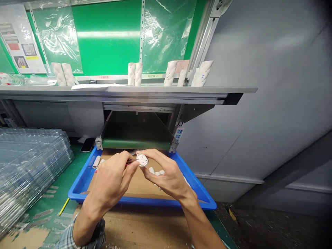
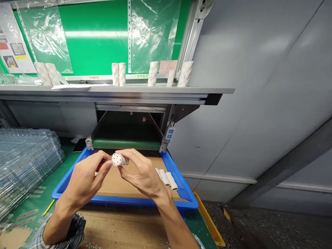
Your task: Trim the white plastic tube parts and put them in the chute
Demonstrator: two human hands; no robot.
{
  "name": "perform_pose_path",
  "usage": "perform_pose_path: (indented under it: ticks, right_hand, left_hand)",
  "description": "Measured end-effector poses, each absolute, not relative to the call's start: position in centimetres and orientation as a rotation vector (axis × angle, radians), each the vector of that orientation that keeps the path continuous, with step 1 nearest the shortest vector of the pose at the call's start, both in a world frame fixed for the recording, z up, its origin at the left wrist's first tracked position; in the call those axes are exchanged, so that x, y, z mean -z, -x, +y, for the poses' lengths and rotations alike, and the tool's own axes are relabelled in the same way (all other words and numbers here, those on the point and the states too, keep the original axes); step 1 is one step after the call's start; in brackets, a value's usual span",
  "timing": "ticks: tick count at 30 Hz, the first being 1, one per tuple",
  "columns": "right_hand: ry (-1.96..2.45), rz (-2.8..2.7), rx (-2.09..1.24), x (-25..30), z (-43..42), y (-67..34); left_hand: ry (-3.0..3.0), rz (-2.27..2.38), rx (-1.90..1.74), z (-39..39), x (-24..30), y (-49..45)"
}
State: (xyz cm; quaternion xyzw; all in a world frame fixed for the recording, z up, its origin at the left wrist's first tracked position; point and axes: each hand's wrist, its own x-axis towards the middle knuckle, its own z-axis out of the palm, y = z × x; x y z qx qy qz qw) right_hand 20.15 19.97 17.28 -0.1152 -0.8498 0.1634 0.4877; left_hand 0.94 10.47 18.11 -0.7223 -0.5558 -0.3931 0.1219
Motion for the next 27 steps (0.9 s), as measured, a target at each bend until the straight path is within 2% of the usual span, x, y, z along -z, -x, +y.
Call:
perform_pose_path:
  ticks: [21, 27]
  right_hand:
    - [0.237, -2.135, -0.383, -17.54, 19.52, -20.79]
    - [0.232, -2.171, -0.54, -17.62, 19.75, -20.87]
  left_hand:
    - [1.914, -1.505, 0.843, 9.79, -17.98, -1.73]
    - [1.993, -1.516, 0.882, 10.03, -17.86, -1.41]
